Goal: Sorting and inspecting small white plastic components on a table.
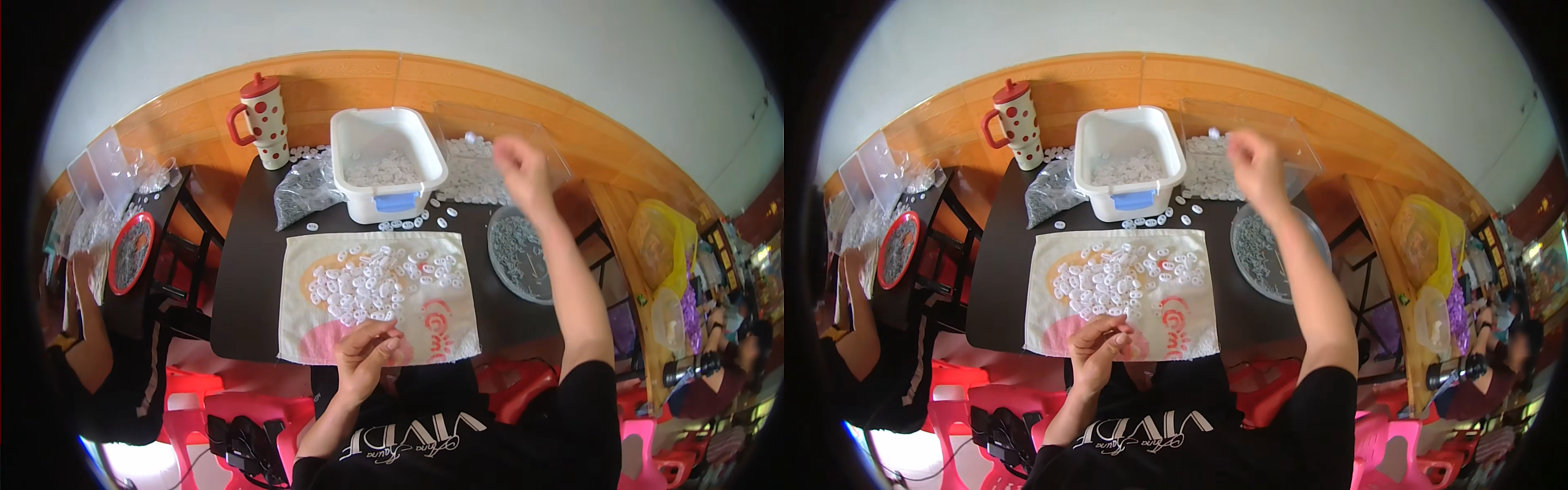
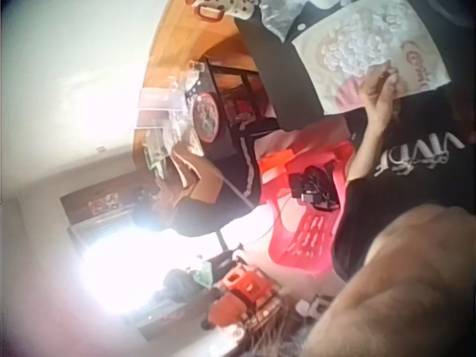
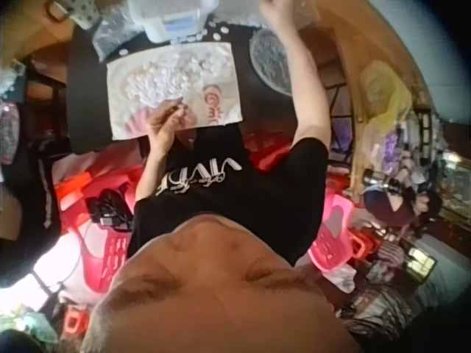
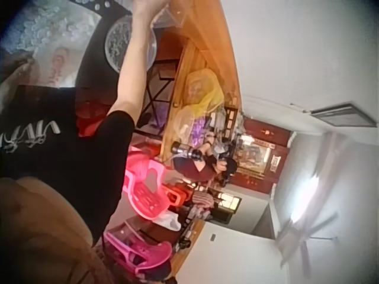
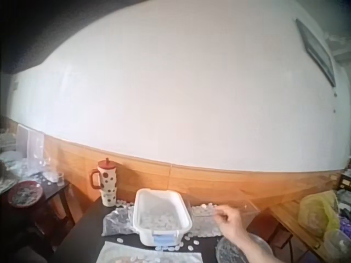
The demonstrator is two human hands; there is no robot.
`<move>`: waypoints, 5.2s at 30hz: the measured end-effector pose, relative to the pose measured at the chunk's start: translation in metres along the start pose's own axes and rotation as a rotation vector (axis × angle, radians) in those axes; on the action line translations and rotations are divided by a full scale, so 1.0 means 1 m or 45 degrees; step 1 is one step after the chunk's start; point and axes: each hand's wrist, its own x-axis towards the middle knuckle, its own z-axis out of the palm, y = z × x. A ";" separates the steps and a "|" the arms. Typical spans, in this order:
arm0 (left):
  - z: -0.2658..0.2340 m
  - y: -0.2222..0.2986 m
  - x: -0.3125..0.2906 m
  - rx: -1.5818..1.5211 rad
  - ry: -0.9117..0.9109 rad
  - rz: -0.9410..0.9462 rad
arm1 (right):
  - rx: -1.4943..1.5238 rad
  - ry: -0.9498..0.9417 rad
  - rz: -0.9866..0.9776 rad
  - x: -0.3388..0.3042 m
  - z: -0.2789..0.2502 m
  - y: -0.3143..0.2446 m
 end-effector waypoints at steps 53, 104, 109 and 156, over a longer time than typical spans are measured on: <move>-0.003 0.030 0.006 0.885 -0.583 0.401 | -0.316 -0.854 -0.526 -0.112 0.148 -0.042; 0.036 -0.020 0.040 -0.291 0.141 -0.258 | -0.528 -0.529 -0.066 -0.165 -0.098 0.054; 0.031 -0.028 0.034 -0.094 0.009 -0.144 | -0.643 -0.578 -0.249 -0.160 -0.078 0.065; 0.029 -0.048 0.030 -0.141 -0.222 0.010 | 0.207 0.196 0.121 -0.168 -0.066 -0.001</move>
